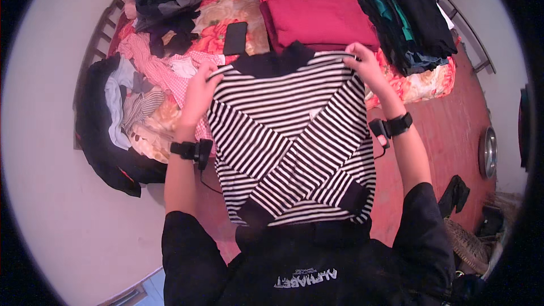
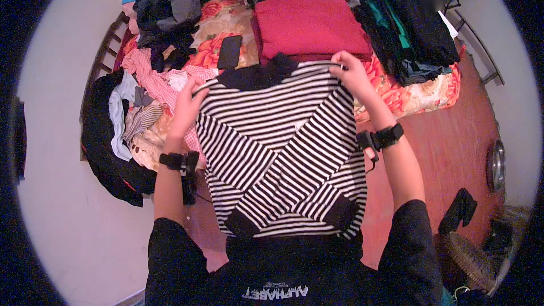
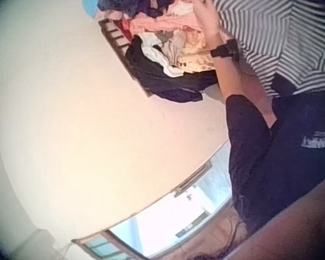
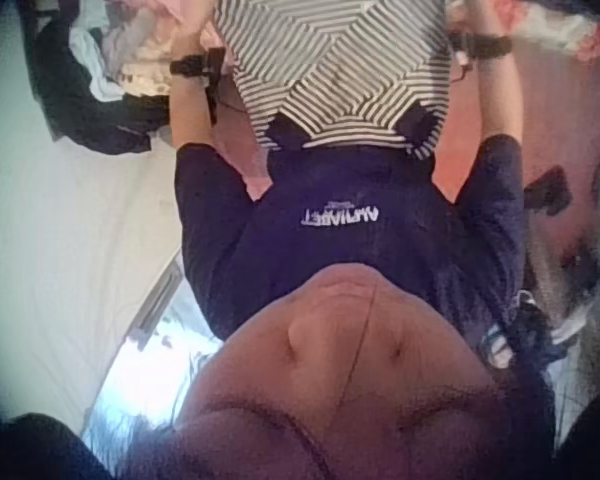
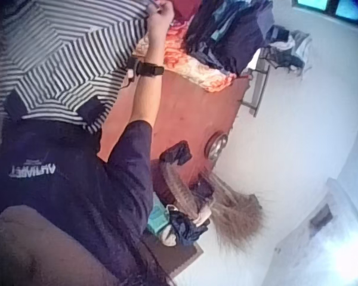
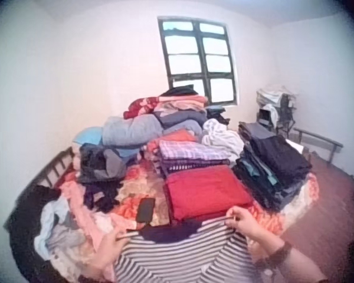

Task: Folding a red hoodie and a striped shirt on a bed.

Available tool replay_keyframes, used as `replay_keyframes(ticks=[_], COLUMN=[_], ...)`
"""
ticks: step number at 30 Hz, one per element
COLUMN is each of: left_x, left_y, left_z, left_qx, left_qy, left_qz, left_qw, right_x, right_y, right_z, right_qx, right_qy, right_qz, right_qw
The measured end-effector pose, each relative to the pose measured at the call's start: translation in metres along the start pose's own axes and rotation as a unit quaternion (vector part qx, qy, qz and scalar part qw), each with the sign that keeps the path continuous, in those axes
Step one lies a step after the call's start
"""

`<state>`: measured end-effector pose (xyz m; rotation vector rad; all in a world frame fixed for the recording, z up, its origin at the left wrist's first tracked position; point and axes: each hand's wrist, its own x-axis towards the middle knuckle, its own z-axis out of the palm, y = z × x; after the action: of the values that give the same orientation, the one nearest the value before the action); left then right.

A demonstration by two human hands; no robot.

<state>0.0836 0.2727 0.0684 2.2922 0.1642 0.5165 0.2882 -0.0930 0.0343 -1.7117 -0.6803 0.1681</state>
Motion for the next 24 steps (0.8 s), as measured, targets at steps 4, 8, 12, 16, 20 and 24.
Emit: replay_keyframes(ticks=[4, 8, 12, 16, 20, 24], left_x=[0.025, 0.03, 0.017, -0.01, -0.09, -0.178], left_y=[0.003, 0.012, 0.018, 0.06, 0.103, 0.101], left_z=[-0.026, -0.037, -0.043, -0.056, -0.08, -0.058], left_qx=[-0.02, -0.063, -0.078, -0.078, 0.021, -0.003], left_qy=[0.066, 0.036, -0.003, 0.018, -0.023, -0.112], left_qz=[0.062, 0.028, 0.046, 0.052, -0.007, 0.04], left_qw=[0.996, 0.997, 0.996, 0.995, 1.0, 0.993], right_x=[0.023, 0.023, 0.012, -0.021, -0.09, -0.174], right_y=[-0.028, -0.06, -0.073, -0.107, -0.155, -0.145], right_z=[-0.01, -0.012, -0.012, -0.024, -0.024, -0.02], right_qx=[0.045, -0.019, -0.062, -0.089, -0.244, -0.337], right_qy=[0.034, -0.001, -0.032, -0.014, -0.063, -0.109], right_qz=[-0.007, -0.003, 0.005, -0.09, -0.122, -0.133], right_qw=[0.998, 1.0, 0.998, 0.992, 0.96, 0.926])
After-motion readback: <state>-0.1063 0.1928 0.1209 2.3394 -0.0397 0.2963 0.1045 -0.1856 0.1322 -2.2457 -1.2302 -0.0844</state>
